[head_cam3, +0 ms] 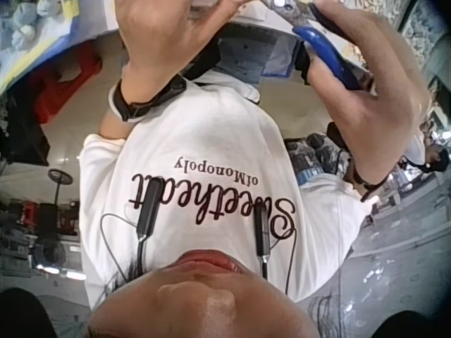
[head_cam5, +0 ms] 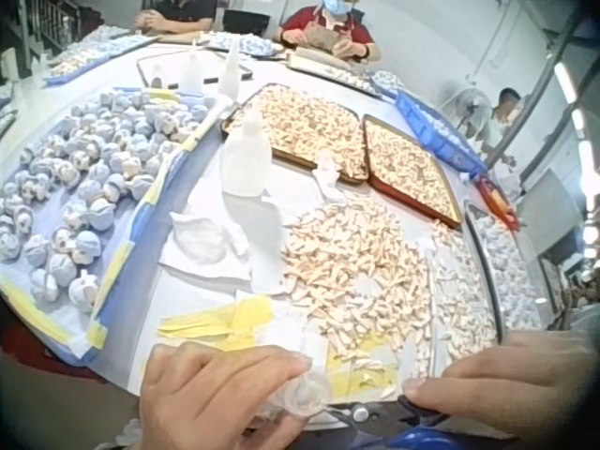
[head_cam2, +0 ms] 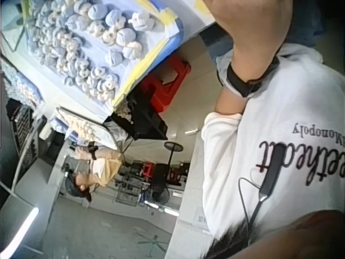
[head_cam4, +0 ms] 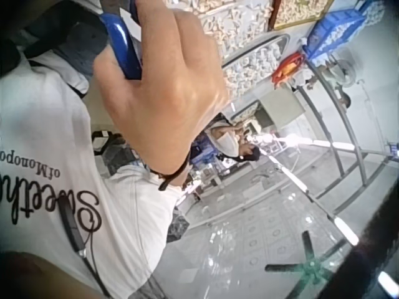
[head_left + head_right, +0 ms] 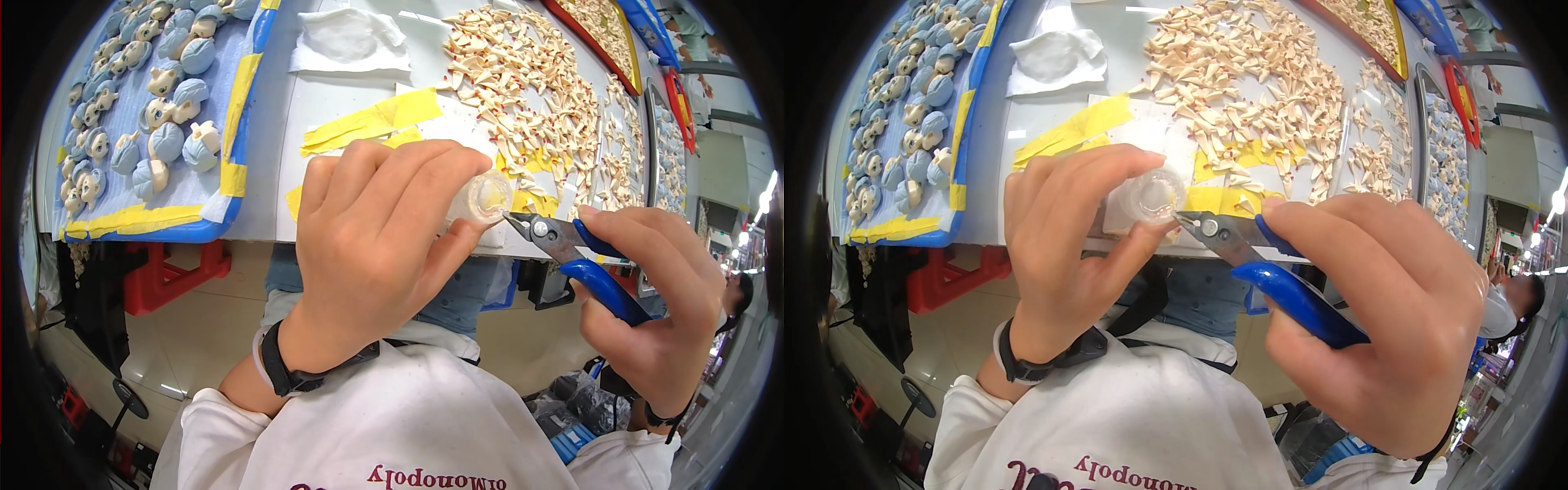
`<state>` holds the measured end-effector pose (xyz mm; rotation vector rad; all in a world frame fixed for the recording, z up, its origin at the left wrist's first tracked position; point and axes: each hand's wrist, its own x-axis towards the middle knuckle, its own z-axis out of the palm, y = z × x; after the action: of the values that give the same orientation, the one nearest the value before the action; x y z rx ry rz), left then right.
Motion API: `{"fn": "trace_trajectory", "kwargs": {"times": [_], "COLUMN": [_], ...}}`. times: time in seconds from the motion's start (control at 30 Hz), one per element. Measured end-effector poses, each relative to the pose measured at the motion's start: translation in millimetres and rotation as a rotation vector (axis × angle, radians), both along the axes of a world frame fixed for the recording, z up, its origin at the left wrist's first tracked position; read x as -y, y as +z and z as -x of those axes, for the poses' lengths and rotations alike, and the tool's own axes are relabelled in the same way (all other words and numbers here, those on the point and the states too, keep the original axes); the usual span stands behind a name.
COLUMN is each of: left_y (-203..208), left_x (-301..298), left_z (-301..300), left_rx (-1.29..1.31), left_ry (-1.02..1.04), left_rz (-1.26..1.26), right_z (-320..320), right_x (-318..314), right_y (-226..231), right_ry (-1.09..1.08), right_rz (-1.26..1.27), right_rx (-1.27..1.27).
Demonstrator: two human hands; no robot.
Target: The person assembles miniature cat figurines by hand, attaching small white ear pieces to the heads of blue and white bodies. They pick up the figurine bodies and ear parts from trays on the table, press the pieces together, and place the completed figures into a metal tray. The person also uses wire cutters to trim a small plastic component.
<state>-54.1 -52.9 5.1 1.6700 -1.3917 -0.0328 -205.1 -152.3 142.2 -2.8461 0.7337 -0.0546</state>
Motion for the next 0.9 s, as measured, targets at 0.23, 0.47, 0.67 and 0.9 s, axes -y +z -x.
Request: {"fn": "trace_trajectory", "kwargs": {"times": [0.23,0.47,0.67,0.9], "left_y": [-0.5,-1.4,-2.8,-3.0], "left_x": [0.0,0.7,1.4,-0.2], "left_z": [0.2,0.4,0.8,-0.4], "left_rx": [-0.007,0.017,0.019,0.012], "left_ry": [0.005,0.018,0.014,0.019], "left_rz": [0.006,0.017,0.031,0.01], "right_z": [0.3,-6.8,-8.3,-6.7], "right_x": [-4.5,-1.7,-0.7,0.0], "right_y": [0.4,10.0,10.1,3.2], "right_ry": [-0.055,0.047,0.086,0.078], "right_rz": [-0.006,0.129,0.172,0.138], "right_rx": [-0.043,-0.18,-0.185,-0.098]}}
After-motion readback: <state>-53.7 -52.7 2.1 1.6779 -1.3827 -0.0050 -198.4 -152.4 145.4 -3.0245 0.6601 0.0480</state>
